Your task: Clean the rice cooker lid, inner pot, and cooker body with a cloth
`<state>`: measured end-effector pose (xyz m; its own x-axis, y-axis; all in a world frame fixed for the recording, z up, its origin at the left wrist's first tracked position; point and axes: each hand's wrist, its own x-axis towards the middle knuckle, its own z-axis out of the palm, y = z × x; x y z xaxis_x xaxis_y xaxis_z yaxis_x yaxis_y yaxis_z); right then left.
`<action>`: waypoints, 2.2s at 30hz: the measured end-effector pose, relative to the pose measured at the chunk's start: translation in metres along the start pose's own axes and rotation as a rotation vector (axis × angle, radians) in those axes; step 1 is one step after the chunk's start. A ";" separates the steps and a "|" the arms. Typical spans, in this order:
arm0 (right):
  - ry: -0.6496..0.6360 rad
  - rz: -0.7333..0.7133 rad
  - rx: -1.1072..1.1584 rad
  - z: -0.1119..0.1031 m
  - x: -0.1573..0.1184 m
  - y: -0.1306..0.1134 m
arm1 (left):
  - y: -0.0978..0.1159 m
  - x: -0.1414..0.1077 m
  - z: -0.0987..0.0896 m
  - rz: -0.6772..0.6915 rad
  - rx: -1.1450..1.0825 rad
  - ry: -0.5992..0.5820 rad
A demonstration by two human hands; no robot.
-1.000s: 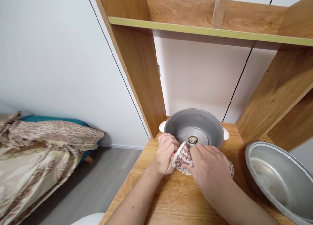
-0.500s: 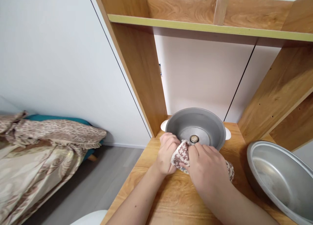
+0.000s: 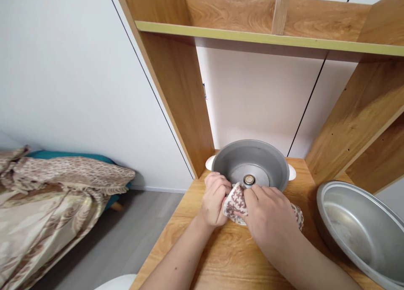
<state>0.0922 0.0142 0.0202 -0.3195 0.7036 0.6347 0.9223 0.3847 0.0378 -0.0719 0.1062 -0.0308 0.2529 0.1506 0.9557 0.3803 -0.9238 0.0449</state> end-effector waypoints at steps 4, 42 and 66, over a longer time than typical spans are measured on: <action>0.040 -0.005 -0.012 0.002 -0.001 -0.002 | 0.000 0.000 0.000 -0.003 0.001 0.000; 0.015 0.024 0.010 -0.007 0.001 0.001 | 0.003 0.001 0.000 -0.031 -0.017 0.009; 0.048 0.019 0.010 -0.002 0.001 -0.004 | 0.000 0.001 0.000 -0.008 -0.014 0.000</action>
<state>0.0880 0.0126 0.0221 -0.2912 0.6815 0.6713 0.9257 0.3779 0.0180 -0.0716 0.1061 -0.0296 0.2502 0.1578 0.9552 0.3697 -0.9274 0.0563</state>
